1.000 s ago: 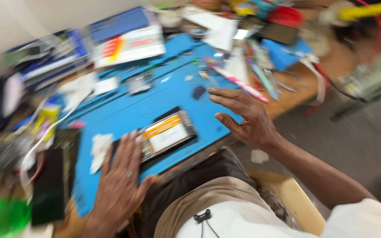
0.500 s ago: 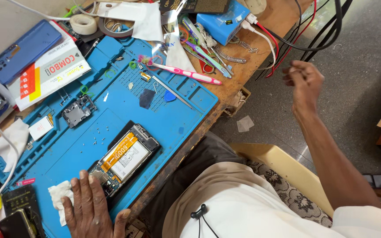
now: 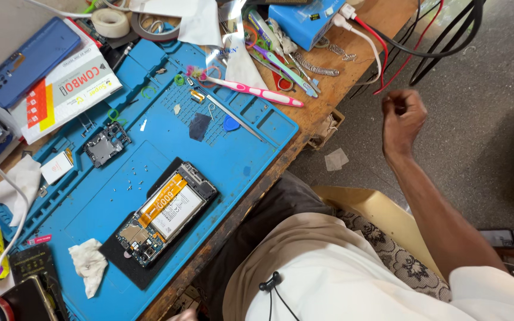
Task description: The person connects internal ribbon cables to a mobile phone battery and motherboard, tests the display screen while charging, secures several small screws using a screwdriver, and counts a stack of currency.
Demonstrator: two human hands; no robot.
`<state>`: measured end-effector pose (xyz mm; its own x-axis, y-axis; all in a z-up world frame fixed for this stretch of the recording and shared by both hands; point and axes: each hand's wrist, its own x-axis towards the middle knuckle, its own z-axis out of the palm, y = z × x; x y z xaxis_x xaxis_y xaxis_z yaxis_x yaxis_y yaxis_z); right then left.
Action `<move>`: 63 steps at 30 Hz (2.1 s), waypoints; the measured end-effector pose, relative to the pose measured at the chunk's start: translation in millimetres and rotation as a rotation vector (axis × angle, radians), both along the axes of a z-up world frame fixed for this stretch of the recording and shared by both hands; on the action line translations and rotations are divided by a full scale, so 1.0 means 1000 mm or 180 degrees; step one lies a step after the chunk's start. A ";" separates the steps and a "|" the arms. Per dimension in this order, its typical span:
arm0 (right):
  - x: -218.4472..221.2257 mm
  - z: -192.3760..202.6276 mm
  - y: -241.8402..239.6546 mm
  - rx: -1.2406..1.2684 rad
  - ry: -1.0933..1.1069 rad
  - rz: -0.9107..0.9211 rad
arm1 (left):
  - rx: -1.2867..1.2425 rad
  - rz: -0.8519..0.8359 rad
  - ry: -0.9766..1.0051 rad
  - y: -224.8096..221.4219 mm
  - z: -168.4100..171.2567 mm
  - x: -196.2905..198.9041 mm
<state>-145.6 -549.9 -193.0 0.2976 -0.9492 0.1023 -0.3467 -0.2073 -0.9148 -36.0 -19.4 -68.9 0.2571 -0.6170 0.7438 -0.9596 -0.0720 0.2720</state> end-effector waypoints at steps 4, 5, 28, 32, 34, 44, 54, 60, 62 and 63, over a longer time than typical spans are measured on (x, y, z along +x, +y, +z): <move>0.007 -0.016 0.004 0.0570 -0.0250 0.1446 | -0.0117 -0.0409 0.0416 -0.037 0.005 -0.021; 0.015 -0.023 0.003 0.0459 -0.0116 0.1647 | -0.0120 -0.0460 0.0549 -0.045 0.009 -0.026; 0.038 0.051 0.143 0.1055 0.2113 0.4721 | 0.1383 -0.1453 0.2918 -0.207 -0.117 -0.032; -0.009 0.047 0.107 0.1407 0.2305 0.4447 | 0.0692 -0.1864 0.1771 -0.204 -0.057 -0.054; -0.039 0.050 0.095 0.1683 0.2291 0.4237 | 0.0626 -0.1976 0.1337 -0.213 -0.035 -0.064; -0.067 0.090 0.070 0.2798 -0.0656 0.2905 | 0.1063 -0.2653 0.1491 -0.196 -0.029 -0.076; 0.010 0.120 0.071 0.2861 -0.1909 0.2661 | 0.1660 -0.2455 0.1782 -0.179 -0.043 -0.057; 0.059 0.148 0.091 0.2689 -0.1583 0.3146 | 0.1507 -0.1556 0.1506 -0.143 0.002 -0.046; 0.070 0.158 0.105 0.2342 -0.0776 0.3065 | 0.1107 -0.1180 0.1612 -0.130 0.033 -0.036; 0.075 0.161 0.114 0.2065 -0.0097 0.2870 | 0.0896 -0.1020 0.1646 -0.125 0.050 -0.026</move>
<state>-71.0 -435.5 -31.8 0.9116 -0.2625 -0.3162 -0.2855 0.1489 -0.9467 -61.7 -144.3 -19.0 0.3091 -0.8746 0.3735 -0.6964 0.0593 0.7152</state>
